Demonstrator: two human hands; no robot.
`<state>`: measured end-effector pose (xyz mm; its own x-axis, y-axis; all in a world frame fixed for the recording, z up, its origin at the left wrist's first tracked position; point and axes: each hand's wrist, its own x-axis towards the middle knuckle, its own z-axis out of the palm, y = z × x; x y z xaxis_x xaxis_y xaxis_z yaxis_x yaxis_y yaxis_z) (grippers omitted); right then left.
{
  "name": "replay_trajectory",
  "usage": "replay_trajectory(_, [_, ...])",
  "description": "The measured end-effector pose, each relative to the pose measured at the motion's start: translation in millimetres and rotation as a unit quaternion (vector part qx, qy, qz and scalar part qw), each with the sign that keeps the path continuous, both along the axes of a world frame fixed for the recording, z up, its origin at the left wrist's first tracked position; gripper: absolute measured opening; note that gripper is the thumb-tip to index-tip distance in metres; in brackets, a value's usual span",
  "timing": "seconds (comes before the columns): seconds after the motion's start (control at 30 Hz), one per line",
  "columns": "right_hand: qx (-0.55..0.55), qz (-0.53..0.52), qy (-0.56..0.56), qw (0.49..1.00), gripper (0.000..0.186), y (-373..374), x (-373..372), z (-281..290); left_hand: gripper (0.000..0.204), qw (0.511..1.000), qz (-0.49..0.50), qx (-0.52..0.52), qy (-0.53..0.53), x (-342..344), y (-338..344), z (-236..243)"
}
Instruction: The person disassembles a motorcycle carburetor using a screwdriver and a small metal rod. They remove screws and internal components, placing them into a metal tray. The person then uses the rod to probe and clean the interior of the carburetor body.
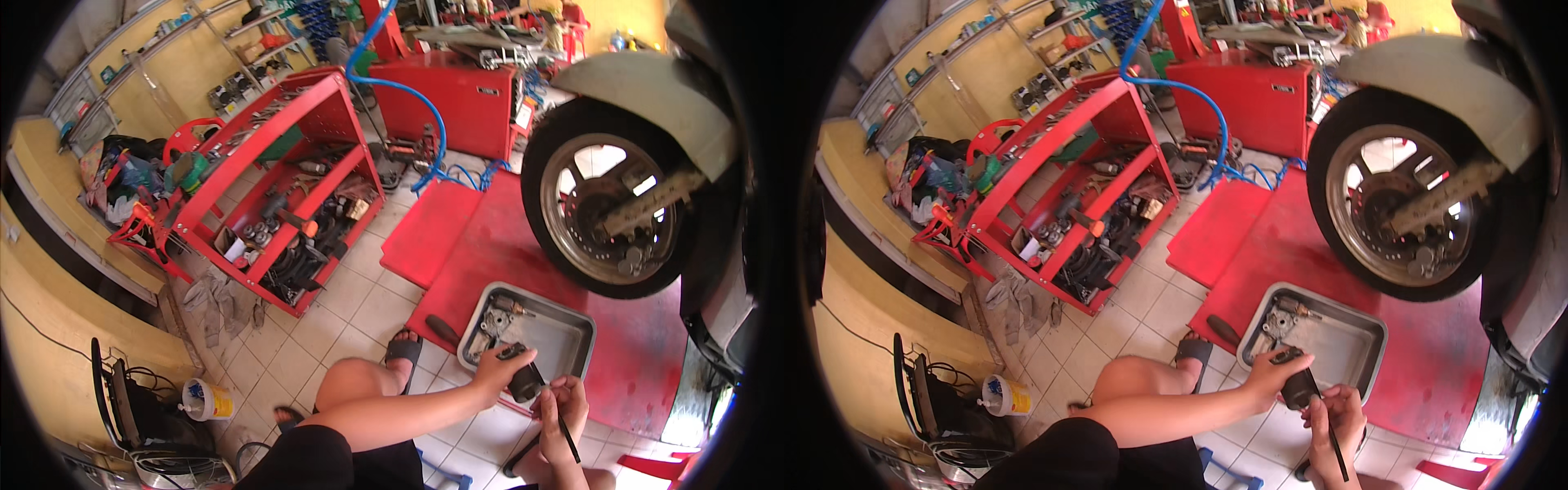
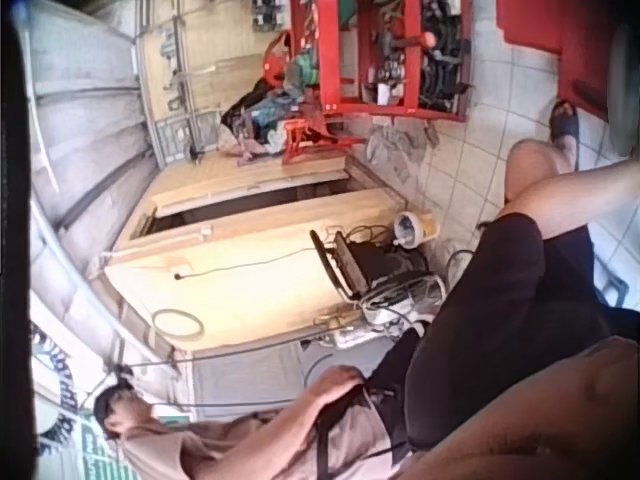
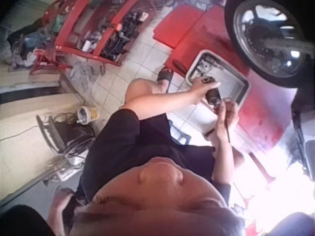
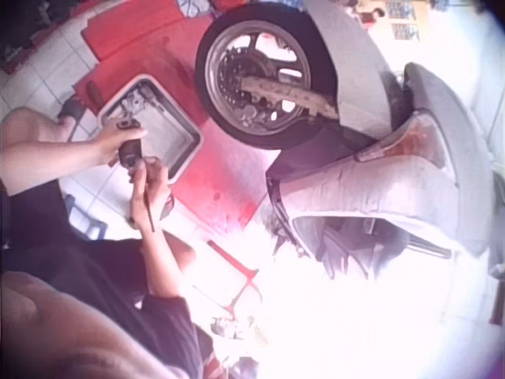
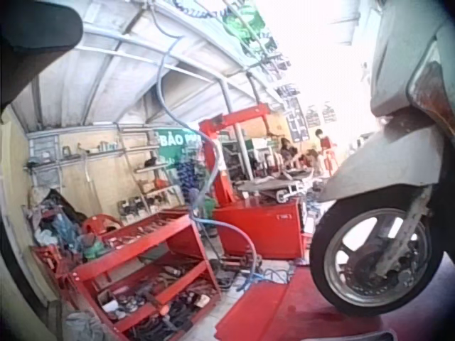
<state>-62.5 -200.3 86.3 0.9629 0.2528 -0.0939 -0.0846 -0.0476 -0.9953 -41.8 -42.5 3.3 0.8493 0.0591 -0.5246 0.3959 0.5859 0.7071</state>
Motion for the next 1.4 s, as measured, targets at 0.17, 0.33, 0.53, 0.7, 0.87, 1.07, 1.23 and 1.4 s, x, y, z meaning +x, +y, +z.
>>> replay_trajectory(0.17, [0.166, 0.099, 0.049, 0.980, 0.029, -10.8, 13.4, -10.5, 0.025, 0.997, 0.061, -0.036, 0.026, 9.6, -5.7, -10.2])
replay_trajectory(0.33, [0.342, 0.013, 0.353, 0.871, 0.049, -6.2, 11.5, 18.4, 0.022, 0.993, 0.104, 0.034, -0.032, 23.6, 5.7, -9.8])
replay_trajectory(0.53, [0.412, 0.109, 0.488, 0.762, 0.045, -41.6, 0.1, -15.0, 0.019, 0.954, 0.045, 0.217, -0.201, 28.3, 25.0, -0.2])
replay_trajectory(0.7, [0.338, 0.138, 0.501, 0.785, 0.024, -36.1, 0.4, -15.7, 0.018, 0.953, 0.000, 0.195, -0.234, 22.1, 28.8, 11.2])
replay_trajectory(0.87, [0.194, 0.182, 0.413, 0.871, 0.021, -25.0, 4.7, -5.8, 0.048, 0.947, -0.002, 0.229, -0.226, 24.5, 29.7, 16.3])
replay_trajectory(1.07, [-0.186, 0.160, 0.014, 0.969, 0.022, -26.3, 8.0, -13.5, 0.045, 0.921, -0.002, 0.318, -0.225, 27.7, 22.8, 27.0])
replay_trajectory(1.23, [-0.379, 0.100, -0.173, 0.903, 0.013, -13.8, 0.4, -16.5, 0.045, 0.916, 0.016, 0.335, -0.219, 25.6, 26.5, 25.9])
replay_trajectory(1.4, [-0.504, 0.091, -0.203, 0.835, 0.007, -6.6, 0.3, -15.6, 0.046, 0.909, 0.043, 0.364, -0.198, 27.9, 26.0, 26.5])
